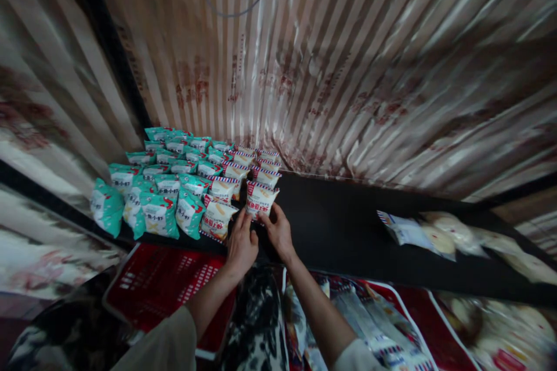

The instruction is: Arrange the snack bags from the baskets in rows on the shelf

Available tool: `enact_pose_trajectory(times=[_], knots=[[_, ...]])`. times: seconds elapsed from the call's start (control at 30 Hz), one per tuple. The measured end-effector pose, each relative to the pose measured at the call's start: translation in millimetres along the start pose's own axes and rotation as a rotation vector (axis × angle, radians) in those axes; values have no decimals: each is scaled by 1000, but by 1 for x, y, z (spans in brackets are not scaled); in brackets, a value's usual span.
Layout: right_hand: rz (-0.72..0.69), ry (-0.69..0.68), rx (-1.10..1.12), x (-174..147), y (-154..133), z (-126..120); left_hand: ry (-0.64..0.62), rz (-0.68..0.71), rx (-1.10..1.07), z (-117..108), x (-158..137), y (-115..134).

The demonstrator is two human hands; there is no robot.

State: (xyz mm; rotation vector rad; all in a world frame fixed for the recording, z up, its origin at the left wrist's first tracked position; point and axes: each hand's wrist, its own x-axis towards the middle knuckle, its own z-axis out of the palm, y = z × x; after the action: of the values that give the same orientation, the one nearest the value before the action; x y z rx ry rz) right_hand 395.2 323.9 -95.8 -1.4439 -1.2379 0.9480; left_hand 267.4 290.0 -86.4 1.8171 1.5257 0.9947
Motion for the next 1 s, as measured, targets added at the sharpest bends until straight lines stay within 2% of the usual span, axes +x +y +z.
enact_pose_trajectory(times=[0.1, 0.27, 0.5, 0.7, 1.0], knots=[[-3, 77, -64, -1, 0, 2, -10, 16, 12, 0, -1, 0], [-49, 124, -146, -5, 1, 5, -38, 18, 38, 1, -4, -2], [-138, 222, -231, -7, -2, -3, -25, 28, 45, 4, -9, -5], [-83, 165, -199, -1, 0, -2, -34, 40, 38, 10, -11, -6], [-141, 144, -232, 3, 1, 13, -18, 7, 73, 3, -2, -7]])
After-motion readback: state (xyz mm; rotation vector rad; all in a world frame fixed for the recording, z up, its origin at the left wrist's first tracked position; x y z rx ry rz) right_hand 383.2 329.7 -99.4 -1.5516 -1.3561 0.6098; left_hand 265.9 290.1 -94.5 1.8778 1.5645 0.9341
